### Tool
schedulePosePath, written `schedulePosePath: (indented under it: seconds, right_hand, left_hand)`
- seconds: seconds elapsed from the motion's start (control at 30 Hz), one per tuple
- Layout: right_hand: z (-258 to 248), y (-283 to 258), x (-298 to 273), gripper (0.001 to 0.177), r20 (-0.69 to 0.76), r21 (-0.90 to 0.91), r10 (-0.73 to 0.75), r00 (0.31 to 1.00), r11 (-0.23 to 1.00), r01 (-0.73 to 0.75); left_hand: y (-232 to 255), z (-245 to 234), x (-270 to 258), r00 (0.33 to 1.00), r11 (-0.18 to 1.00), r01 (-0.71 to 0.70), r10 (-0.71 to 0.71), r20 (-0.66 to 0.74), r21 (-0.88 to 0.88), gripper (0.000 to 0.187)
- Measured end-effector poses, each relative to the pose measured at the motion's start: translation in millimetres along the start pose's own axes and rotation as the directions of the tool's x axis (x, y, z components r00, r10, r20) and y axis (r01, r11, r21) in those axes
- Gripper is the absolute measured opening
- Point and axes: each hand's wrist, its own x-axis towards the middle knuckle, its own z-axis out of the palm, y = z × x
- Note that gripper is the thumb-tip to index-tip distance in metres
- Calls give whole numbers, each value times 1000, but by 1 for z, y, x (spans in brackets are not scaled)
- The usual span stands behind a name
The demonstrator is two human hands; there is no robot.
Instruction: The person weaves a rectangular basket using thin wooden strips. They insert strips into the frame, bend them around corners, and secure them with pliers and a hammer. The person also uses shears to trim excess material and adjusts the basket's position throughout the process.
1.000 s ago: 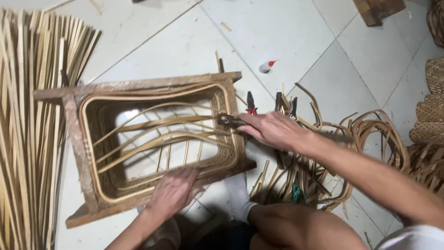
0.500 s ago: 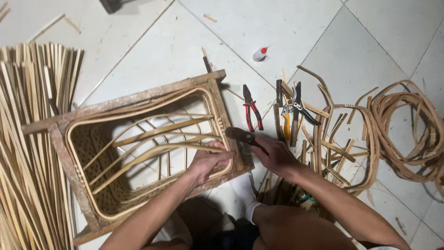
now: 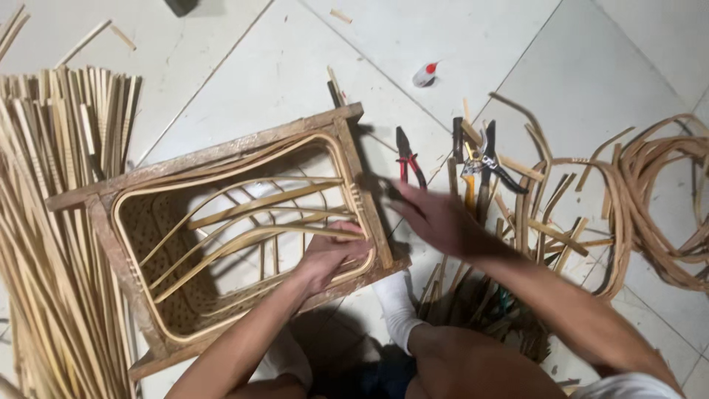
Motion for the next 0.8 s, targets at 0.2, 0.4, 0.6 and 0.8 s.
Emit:
schedulePosePath:
  seconds: [0.2,0.4,0.6,0.8]
  right_hand:
    - [23,4,-68,54,207,150,248,946,948,-281]
    - [45,18,-86,27,4,116,53,999,992,-53]
    - [23,21,-31,20,9,194,194,981,962,-192]
    - [-8,-31,65,34,-25,270,207,978,943,-193]
  left_hand:
    - [-13,-30,4,972,991,49,-19,235,-124,55]
    - [8,-16,-11,971,999,46,-48,233,14,28]
    - [107,-51,-59,948,505,-32,288,-134,862,34]
    - [180,-102,3,845,-232,81,531,56,969,99]
